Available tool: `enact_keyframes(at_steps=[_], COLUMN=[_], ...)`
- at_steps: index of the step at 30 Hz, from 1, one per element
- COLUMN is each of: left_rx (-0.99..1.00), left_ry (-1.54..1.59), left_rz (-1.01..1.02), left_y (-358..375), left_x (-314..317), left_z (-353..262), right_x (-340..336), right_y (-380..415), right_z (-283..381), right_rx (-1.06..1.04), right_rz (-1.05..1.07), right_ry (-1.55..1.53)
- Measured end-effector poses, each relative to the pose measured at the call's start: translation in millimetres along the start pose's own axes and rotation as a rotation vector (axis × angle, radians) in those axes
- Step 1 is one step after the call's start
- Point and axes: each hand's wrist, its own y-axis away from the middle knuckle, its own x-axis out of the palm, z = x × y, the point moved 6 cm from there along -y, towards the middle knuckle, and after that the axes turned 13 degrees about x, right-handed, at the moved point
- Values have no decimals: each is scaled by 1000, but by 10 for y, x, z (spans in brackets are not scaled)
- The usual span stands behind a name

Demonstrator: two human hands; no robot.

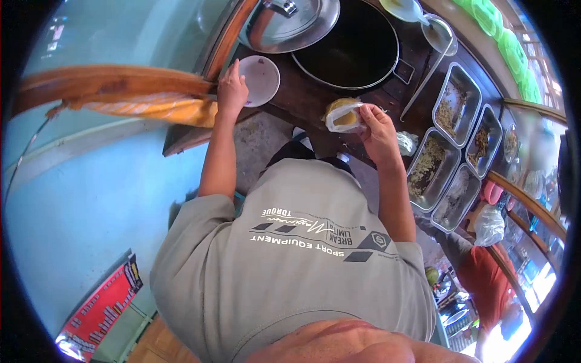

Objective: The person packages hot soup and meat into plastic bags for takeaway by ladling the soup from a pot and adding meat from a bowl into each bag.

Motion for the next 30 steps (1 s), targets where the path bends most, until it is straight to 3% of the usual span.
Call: enact_keyframes(at_steps=[4, 5, 8, 15, 25, 28, 29, 30], left_rx=[-238, -267, -198, -194, -147, -251, -242, -331], left_ry=[23, -55, -96, 206, 545, 694, 753, 941], left_rz=[-7, 118, 234, 61, -38, -59, -198, -211], left_y=[114, 98, 106, 343, 422, 436, 458, 442], left_x=[-117, -56, 104, 382, 609, 667, 666, 521], left_z=[-21, 10, 34, -195, -1162, -1237, -1166, -1198], right_x=[110, 88, 195, 448, 729, 740, 743, 744], right_y=[-23, -35, 21, 242, 487, 369, 316, 252], right_z=[93, 97, 142, 318, 652, 585, 547, 504], right_rx=[-17, -6, -15, -61, -140, -122, -115, -107], right_rz=[7, -13, 7, 50, 116, 186, 159, 175], right_ry=[56, 73, 54, 50, 1, -16, -20, -31])
